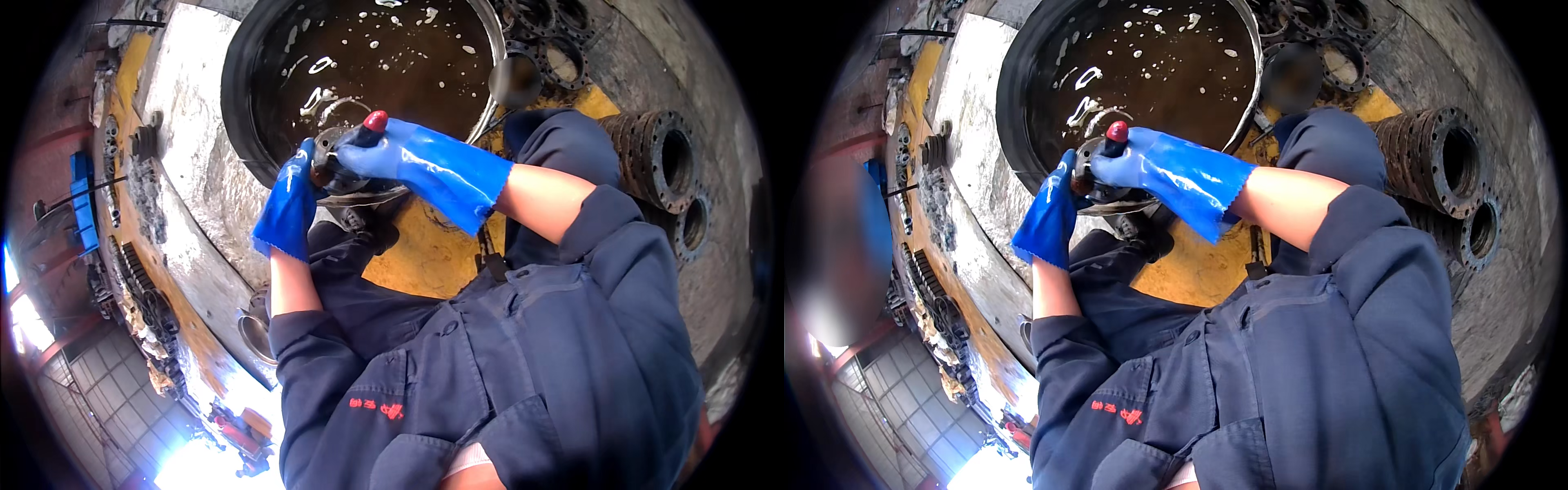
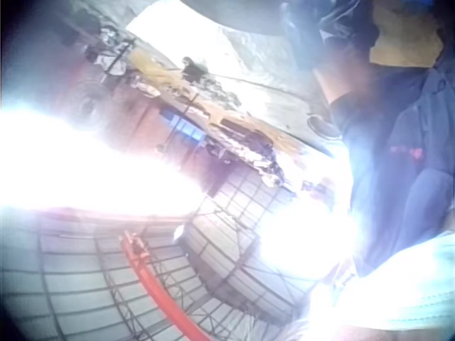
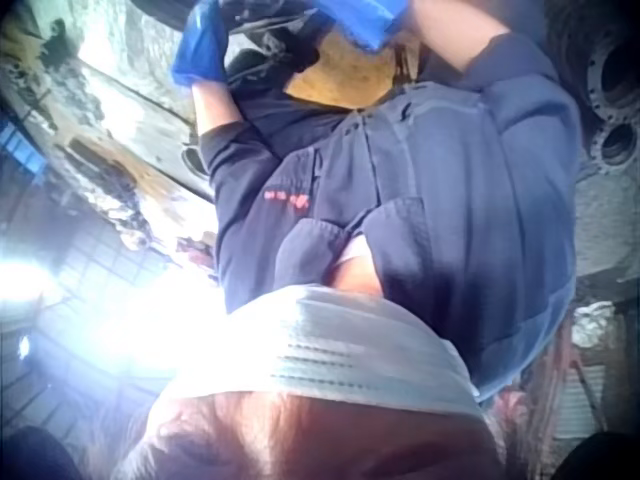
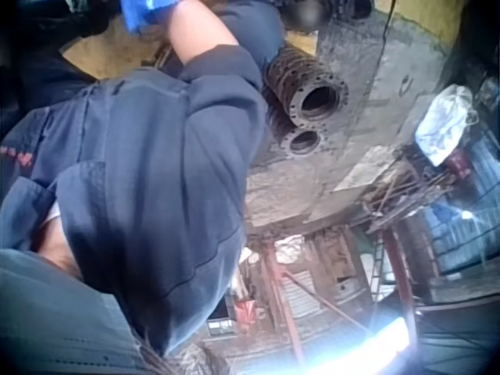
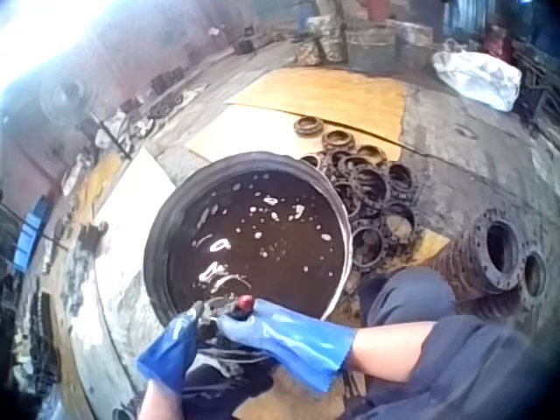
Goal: The person sits on the floor and cleans several small metal parts by scrubbing them with a red-handled brush in a bucket of dark liquid. After scrubbing each part, they place it on the floor beside the bucket and pick up the next one to repeat the process.
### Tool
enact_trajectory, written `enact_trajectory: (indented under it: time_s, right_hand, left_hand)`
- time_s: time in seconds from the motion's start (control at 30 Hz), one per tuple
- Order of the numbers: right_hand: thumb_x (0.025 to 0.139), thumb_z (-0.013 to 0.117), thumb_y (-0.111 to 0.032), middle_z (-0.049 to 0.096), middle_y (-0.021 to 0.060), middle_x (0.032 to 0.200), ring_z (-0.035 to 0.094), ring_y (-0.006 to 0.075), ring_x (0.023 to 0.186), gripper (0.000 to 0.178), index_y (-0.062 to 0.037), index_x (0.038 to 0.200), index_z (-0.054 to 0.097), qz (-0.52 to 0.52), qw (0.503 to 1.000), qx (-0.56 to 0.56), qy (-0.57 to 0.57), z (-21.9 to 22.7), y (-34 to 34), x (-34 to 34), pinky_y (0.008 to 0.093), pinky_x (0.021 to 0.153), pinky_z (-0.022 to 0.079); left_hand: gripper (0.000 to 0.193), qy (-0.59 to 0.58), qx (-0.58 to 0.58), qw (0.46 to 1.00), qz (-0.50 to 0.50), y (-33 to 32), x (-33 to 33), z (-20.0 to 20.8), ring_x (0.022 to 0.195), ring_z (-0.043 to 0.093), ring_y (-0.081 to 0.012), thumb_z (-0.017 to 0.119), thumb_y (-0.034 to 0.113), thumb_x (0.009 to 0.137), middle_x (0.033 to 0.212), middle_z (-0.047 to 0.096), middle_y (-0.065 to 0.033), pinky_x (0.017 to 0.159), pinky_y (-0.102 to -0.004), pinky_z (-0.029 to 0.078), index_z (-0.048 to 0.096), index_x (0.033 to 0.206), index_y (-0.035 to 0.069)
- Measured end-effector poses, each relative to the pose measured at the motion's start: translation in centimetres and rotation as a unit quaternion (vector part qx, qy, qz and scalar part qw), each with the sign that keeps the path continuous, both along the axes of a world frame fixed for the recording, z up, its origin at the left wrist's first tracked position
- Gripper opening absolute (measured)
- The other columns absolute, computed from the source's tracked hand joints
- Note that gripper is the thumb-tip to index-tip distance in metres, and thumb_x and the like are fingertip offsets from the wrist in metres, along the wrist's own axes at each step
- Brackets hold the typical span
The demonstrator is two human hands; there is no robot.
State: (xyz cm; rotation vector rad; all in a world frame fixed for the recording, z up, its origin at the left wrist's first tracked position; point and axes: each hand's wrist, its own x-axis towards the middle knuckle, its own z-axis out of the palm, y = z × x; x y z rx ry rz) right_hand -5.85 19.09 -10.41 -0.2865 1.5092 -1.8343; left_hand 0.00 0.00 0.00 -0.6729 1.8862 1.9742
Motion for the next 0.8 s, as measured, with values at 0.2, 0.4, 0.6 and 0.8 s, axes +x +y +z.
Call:
enact_trajectory:
  time_s: [0.2, 0.4, 0.6, 0.8]
  right_hand:
    - [0.089, 0.064, -0.040, 0.076, 0.0152, 0.099, 0.074, 0.0311, 0.095, 0.031, -0.0135, 0.102, 0.074, -0.036, 0.943, 0.292, 0.155, 1.2, 3.3, -1.1, 0.0376, 0.085, 0.058]
    - [0.086, 0.075, -0.019, 0.078, 0.0044, 0.108, 0.075, 0.0213, 0.098, 0.013, -0.0144, 0.099, 0.074, -0.028, 0.835, 0.401, 0.376, 5.0, 4.7, -0.2, 0.0364, 0.079, 0.059]
    - [0.098, 0.058, -0.019, 0.073, 0.0047, 0.115, 0.074, 0.0268, 0.088, 0.028, -0.0195, 0.123, 0.071, 0.214, 0.671, 0.279, 0.653, 6.8, 2.3, -0.4, 0.0416, 0.076, 0.058]
    - [0.107, 0.046, -0.035, 0.073, 0.0083, 0.108, 0.073, 0.0293, 0.092, 0.033, -0.0227, 0.128, 0.068, 0.261, 0.699, 0.381, 0.546, 7.7, 0.9, -0.8, 0.0429, 0.078, 0.057]
  left_hand:
    - [0.043, -0.020, 0.036, 0.999, -0.026, -0.4, -1.3, -1.5, 0.092, 0.071, -0.0164, 0.060, 0.035, 0.108, 0.106, 0.074, -0.0082, 0.085, -0.0296, 0.057, 0.069, 0.124, -0.004]
    - [0.045, 0.005, -0.028, 0.999, -0.029, -1.2, -0.7, -1.8, 0.087, 0.070, -0.0162, 0.061, 0.035, 0.107, 0.105, 0.073, -0.0092, 0.079, -0.0295, 0.057, 0.068, 0.123, -0.006]
    - [0.043, 0.002, 0.037, 0.999, -0.030, -1.3, -1.0, -2.7, 0.085, 0.068, -0.0156, 0.062, 0.036, 0.106, 0.101, 0.072, -0.0088, 0.076, -0.0278, 0.055, 0.070, 0.118, -0.004]
    - [0.051, 0.019, -0.103, 0.993, -0.049, -1.9, -1.1, -3.6, 0.084, 0.066, -0.0172, 0.063, 0.045, 0.103, 0.101, 0.074, -0.0089, 0.075, -0.0317, 0.052, 0.073, 0.116, -0.003]
